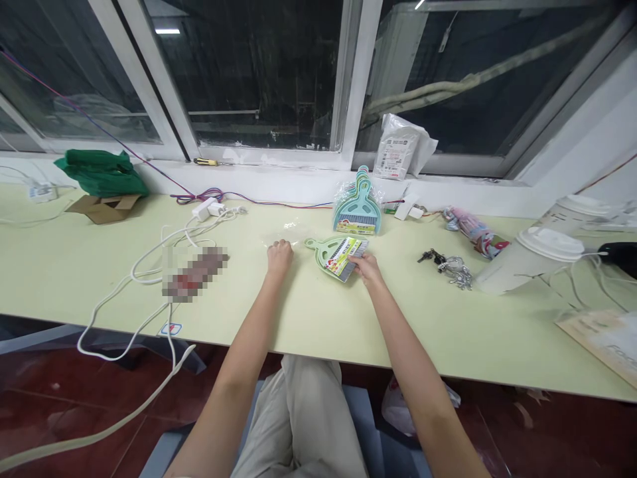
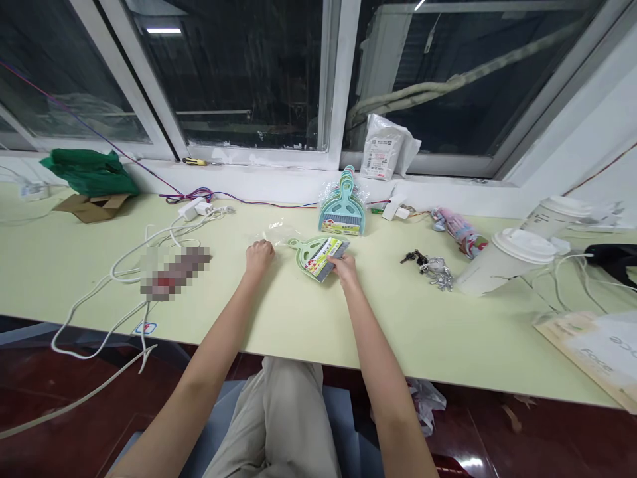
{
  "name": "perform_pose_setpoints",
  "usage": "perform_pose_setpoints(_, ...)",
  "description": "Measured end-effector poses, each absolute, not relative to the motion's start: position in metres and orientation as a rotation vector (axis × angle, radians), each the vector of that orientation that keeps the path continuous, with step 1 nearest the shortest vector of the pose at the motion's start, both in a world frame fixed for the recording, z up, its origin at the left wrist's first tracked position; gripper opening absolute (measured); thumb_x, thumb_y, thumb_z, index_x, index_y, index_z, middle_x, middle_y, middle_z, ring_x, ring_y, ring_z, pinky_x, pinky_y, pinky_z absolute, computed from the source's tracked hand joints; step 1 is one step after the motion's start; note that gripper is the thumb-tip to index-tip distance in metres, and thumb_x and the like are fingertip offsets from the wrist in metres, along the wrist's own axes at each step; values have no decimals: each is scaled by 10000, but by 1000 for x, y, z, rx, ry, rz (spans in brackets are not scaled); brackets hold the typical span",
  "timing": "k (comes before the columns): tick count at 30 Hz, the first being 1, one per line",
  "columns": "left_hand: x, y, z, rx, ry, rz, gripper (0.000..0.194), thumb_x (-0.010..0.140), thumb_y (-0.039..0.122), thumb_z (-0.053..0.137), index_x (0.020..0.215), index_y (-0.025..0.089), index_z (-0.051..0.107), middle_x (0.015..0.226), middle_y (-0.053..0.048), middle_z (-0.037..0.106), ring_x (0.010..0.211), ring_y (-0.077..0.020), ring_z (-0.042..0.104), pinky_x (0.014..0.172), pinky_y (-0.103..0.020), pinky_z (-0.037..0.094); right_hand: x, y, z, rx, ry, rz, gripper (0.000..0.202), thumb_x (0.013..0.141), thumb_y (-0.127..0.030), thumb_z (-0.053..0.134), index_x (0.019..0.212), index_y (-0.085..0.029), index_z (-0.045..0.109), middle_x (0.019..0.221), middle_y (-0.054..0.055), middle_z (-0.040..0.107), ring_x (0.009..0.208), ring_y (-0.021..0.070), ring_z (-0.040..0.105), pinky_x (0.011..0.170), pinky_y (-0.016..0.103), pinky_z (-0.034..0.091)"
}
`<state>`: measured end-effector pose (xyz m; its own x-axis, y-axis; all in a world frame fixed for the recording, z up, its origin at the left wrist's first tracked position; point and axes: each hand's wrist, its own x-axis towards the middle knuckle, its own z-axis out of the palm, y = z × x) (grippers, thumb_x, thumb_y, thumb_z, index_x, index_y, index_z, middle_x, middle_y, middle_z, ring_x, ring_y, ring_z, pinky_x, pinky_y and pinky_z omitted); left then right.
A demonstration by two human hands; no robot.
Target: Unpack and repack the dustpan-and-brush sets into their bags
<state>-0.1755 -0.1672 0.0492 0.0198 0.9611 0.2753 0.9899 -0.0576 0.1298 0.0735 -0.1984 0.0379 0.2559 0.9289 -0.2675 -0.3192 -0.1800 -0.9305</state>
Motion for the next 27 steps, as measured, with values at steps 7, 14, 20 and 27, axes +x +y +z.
perform_pose_setpoints(7, -163, -172, 51, -2306, -1654, -1187, 207, 884, 234, 476, 870, 216, 681, 1031, -110, 662, 1062, -262, 540, 1065, -465, 293, 44, -202, 28, -1076, -684, 1273, 214, 572, -168, 770, 753, -165, 655, 744, 19, 741, 673, 174, 688, 645, 300, 579)
perform_pose_setpoints(14, -141, -190, 64, -2094, -1622, -1802, 307, 793, 363, 661, 1075, 251, 613, 1380, -77, 467, 1371, -290, 308, 1170, -542, -15, 34, -205, 27, -957, -637, 1254, 250, 561, -227, 789, 761, -168, 652, 791, 28, 744, 711, 168, 684, 671, 289, 565)
perform_pose_setpoints(20, -140, -179, 62, -1512, -2092, -3078, 684, 821, 482, 608, 1396, 281, 298, 1476, -120, 353, 1314, -269, 441, 1024, -434, 430, 29, -208, 33, -898, -617, 1254, 258, 571, -246, 798, 766, -173, 647, 768, 31, 740, 707, 177, 688, 665, 296, 566)
perform_pose_setpoints(27, -115, -186, 52, -2497, -1992, -3344, 445, 707, 240, 759, 1124, 202, 607, 1018, -76, 704, 961, -230, 667, 914, -380, 514, 30, -207, 36, -865, -576, 1135, 315, 560, -279, 794, 803, -181, 620, 803, 34, 740, 735, 188, 689, 647, 302, 560)
